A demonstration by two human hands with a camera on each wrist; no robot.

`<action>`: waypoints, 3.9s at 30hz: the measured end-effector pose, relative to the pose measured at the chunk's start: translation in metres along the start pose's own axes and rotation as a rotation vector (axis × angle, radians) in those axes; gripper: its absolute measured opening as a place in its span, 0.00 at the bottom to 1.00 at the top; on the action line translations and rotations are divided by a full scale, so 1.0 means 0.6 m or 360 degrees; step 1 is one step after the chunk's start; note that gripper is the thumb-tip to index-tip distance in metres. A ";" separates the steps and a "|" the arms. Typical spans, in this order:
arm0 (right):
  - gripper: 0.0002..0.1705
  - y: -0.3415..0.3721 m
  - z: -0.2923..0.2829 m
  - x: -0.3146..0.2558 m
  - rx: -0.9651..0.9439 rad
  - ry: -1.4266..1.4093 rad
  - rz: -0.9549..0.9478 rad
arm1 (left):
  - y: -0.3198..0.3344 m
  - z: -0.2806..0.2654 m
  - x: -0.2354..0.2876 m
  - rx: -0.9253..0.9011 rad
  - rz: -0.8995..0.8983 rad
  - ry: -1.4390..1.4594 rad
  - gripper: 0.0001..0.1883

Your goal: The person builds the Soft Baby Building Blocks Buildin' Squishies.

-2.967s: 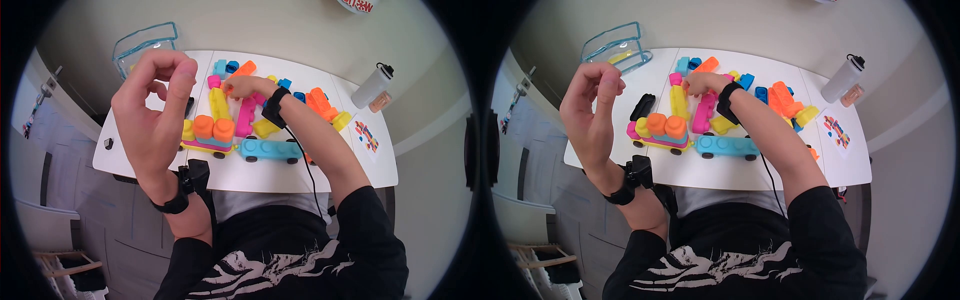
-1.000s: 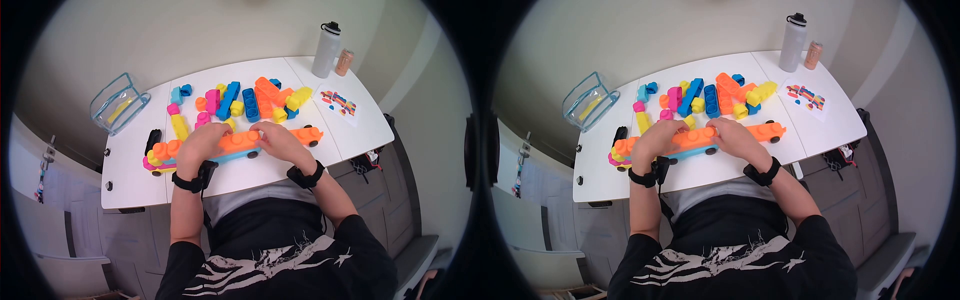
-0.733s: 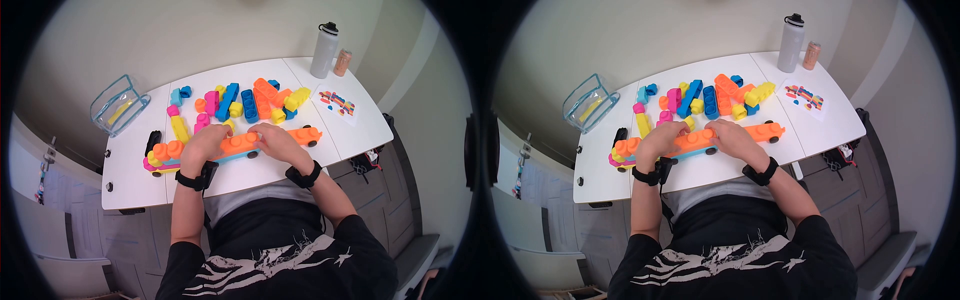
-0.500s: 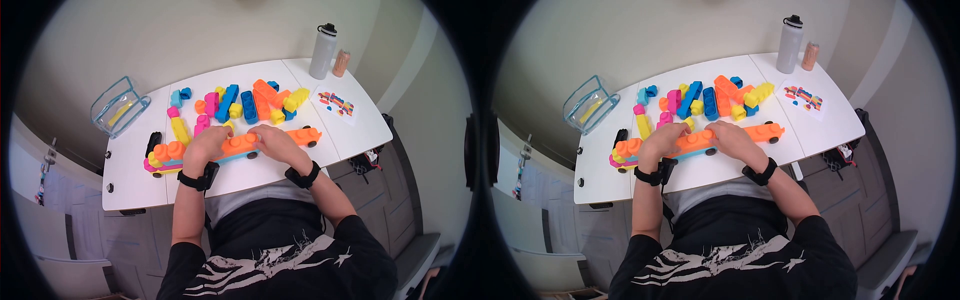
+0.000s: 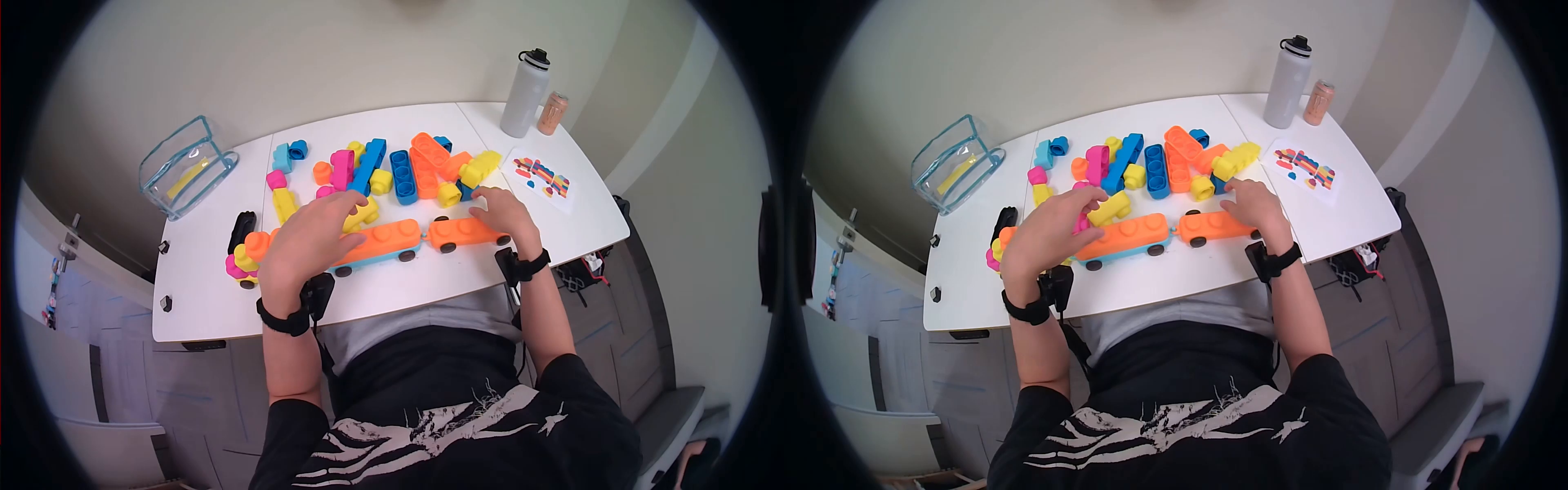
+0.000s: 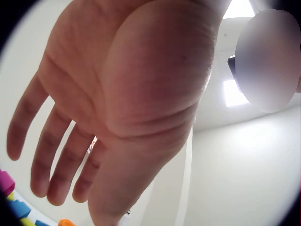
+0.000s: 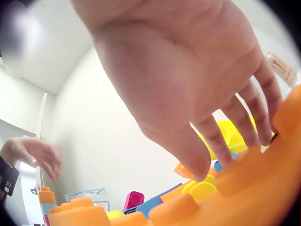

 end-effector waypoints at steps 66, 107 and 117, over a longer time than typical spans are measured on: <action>0.25 0.069 -0.080 -0.112 0.0359 -0.0637 -0.0640 | 0.064 -0.132 -0.016 0.2035 0.0195 0.0346 0.07; 0.31 -0.043 -0.020 -0.347 -0.0103 -0.0272 -0.1184 | 0.076 -0.142 -0.035 0.1769 0.0129 0.0515 0.10; 0.17 -0.159 -0.130 -0.206 -0.0030 0.0250 -0.0855 | 0.097 -0.161 -0.057 0.1715 0.0006 0.0423 0.08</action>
Point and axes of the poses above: each hand's wrist, its own y-axis away from the middle knuckle, its own z-axis out of the palm, x = y × z, the point moved 2 cm from there along -y, towards the middle knuckle, and after that the axes turned 4 degrees about y, right-handed, at the moved point
